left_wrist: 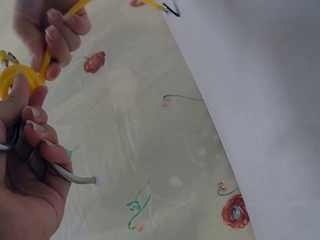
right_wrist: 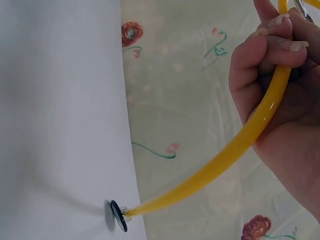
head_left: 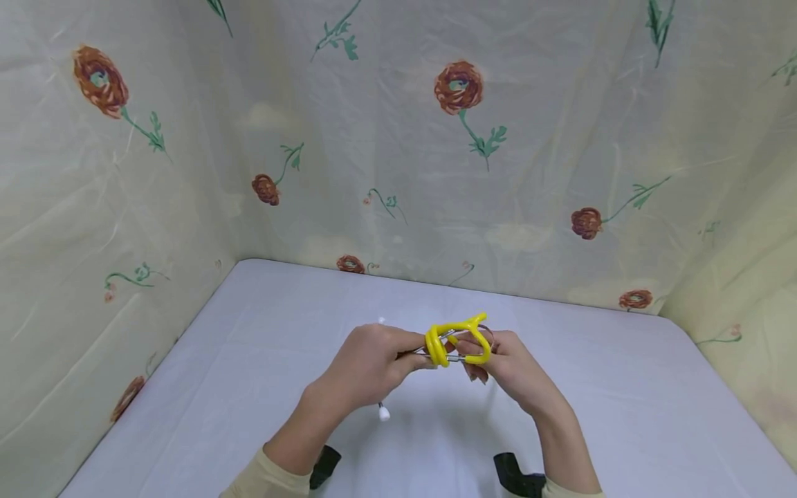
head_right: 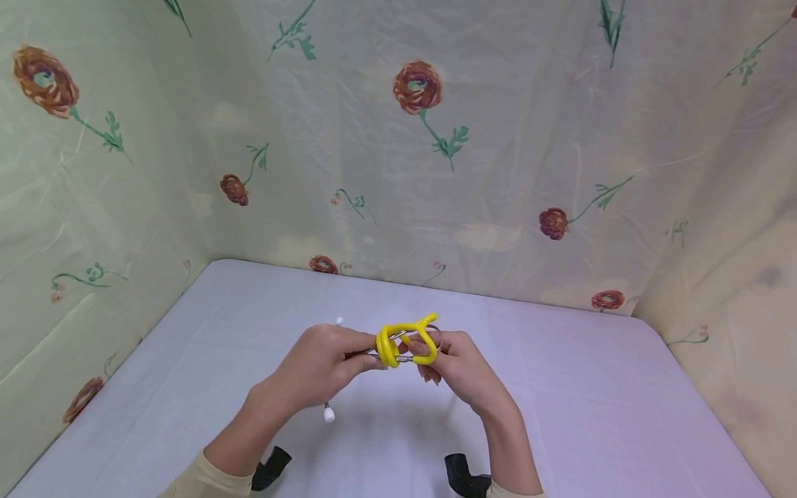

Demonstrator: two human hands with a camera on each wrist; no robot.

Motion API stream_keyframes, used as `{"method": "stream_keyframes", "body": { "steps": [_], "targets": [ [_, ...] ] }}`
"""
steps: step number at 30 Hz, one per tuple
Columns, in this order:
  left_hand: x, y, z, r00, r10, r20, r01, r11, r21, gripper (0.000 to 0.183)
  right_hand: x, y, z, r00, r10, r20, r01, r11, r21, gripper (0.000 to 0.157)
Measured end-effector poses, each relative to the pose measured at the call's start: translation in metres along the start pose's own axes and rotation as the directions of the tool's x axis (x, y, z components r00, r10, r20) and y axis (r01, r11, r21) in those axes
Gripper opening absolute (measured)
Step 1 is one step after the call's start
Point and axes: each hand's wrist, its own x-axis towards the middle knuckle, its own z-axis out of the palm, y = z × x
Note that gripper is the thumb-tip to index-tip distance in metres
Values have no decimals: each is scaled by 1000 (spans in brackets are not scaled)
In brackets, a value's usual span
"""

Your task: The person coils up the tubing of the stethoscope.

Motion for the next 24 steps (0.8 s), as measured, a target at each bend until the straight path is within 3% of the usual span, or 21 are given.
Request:
{"method": "stream_keyframes", "body": {
  "steps": [6,12,24],
  "targets": [
    [1,-5,-1,998,-38,-46,39,999,24,21,-1,-1,1,1000,-25,14,25,1000,-8,27],
    [-1,-15,-9,986,-110,-124,116,992,46,20,-1,-4,3,998,-57,31,57,998,-15,25],
    [0,-19,-10,981,-163,-107,169,984,59,21,-2,-10,6,994,-51,97,57,996,-61,25]
  ]
}}
